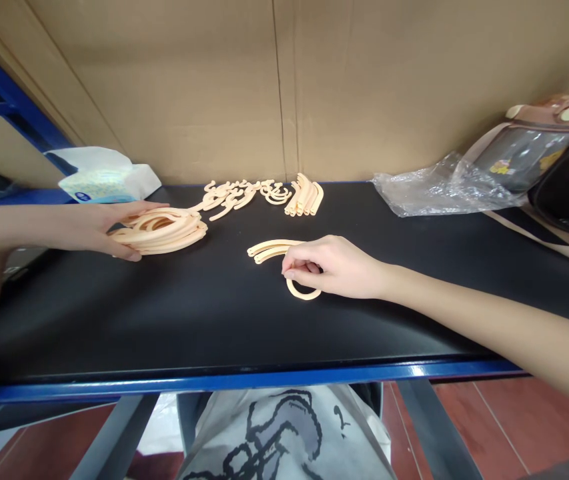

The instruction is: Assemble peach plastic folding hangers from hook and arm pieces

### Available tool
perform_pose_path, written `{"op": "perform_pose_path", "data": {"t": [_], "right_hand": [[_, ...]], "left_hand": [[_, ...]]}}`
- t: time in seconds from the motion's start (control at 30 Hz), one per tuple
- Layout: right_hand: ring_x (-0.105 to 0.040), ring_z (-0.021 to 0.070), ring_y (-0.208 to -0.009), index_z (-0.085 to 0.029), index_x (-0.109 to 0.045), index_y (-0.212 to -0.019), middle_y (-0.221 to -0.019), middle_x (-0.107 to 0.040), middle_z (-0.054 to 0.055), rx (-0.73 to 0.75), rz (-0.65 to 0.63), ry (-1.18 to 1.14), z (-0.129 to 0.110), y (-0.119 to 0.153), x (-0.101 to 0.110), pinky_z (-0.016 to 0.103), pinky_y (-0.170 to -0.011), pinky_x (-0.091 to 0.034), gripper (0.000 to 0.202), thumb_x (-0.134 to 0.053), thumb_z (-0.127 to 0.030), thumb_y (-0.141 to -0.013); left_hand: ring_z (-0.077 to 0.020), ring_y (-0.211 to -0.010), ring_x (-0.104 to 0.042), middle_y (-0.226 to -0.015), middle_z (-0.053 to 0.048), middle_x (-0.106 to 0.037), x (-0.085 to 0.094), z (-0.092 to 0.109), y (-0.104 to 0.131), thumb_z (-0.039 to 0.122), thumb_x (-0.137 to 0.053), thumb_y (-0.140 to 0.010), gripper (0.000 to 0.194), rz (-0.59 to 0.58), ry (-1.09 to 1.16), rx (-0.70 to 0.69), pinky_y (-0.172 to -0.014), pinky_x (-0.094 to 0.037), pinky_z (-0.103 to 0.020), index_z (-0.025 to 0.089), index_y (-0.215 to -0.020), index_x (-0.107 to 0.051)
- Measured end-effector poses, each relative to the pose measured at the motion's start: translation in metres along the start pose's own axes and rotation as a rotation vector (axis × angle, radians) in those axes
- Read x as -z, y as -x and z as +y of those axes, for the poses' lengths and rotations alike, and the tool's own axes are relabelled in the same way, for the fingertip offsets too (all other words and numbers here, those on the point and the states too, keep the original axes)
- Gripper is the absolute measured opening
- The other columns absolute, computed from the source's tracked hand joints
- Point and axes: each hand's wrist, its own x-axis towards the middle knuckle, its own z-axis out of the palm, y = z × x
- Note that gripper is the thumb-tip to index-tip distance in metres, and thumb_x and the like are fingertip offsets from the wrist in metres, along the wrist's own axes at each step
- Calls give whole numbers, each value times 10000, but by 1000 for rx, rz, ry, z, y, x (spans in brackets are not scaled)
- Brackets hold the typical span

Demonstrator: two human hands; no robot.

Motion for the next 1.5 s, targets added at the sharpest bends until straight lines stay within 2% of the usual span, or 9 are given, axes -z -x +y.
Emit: {"op": "perform_pose_path", "data": {"t": [0.1,0.23,0.37,0.6,0.93,1.13,1.27,1.5], "right_hand": [[-501,94,-587,-175,-663,-903,-688,-594,-17,-7,-2,5,0,0,0,229,-565,-366,257,-511,-368,-978],[-520,96,-594,-180,-665,-902,-716,-631,-10,0,-6,20,-1,0,1,228,-569,-372,243,-515,-357,-974],[-512,94,-577,-186,-671,-901,-704,-627,-14,24,-4,52,-1,0,1,229,-569,-376,245,-515,-358,-979],[-528,96,-584,-180,-676,-917,-684,-609,-13,5,0,39,-2,-1,1,222,-562,-382,256,-514,-368,-982],[-520,98,-586,-185,-674,-915,-675,-591,-18,-11,-8,37,-2,0,1,224,-562,-379,254,-515,-372,-981],[-532,97,-584,-187,-674,-907,-708,-631,-8,15,-4,36,-2,0,1,226,-564,-386,248,-518,-365,-980],[-535,96,-580,-188,-678,-912,-720,-649,-8,19,-1,35,-2,-1,1,228,-565,-389,243,-519,-359,-978],[-549,97,-589,-191,-677,-941,-693,-628,-15,5,16,11,-2,0,0,221,-555,-398,236,-525,-367,-979]], "left_hand": [[-317,-1304,-499,-1533,-114,-451,0,0,-1,628,-498,-644,1086,-85,27,-50,-1112,-380,-367,102,-1563,-251],[-305,-1326,-475,-1541,-137,-436,2,3,2,617,-493,-663,1102,-70,26,-56,-1133,-354,-352,59,-1568,-204],[-283,-1304,-497,-1530,-133,-450,4,7,4,564,-512,-725,1019,-100,32,-59,-1126,-357,-354,86,-1568,-200],[-336,-1348,-459,-1569,-143,-400,3,3,1,562,-558,-702,1040,-97,36,-18,-1115,-369,-387,110,-1569,-204],[-266,-1271,-529,-1503,-99,-504,2,6,3,511,-561,-737,930,-78,66,-79,-1040,-424,-297,123,-1533,-277],[-277,-1115,-598,-1351,-97,-612,6,9,5,532,-565,-718,911,-109,3,16,-933,-463,-304,140,-1503,-324],[-253,-1024,-617,-1260,-67,-658,7,8,5,531,-569,-729,856,-105,-20,26,-876,-470,-283,164,-1474,-359],[-271,-1065,-617,-1306,-63,-641,6,13,3,563,-598,-722,882,-94,-25,18,-870,-471,-284,204,-1487,-345]]}}
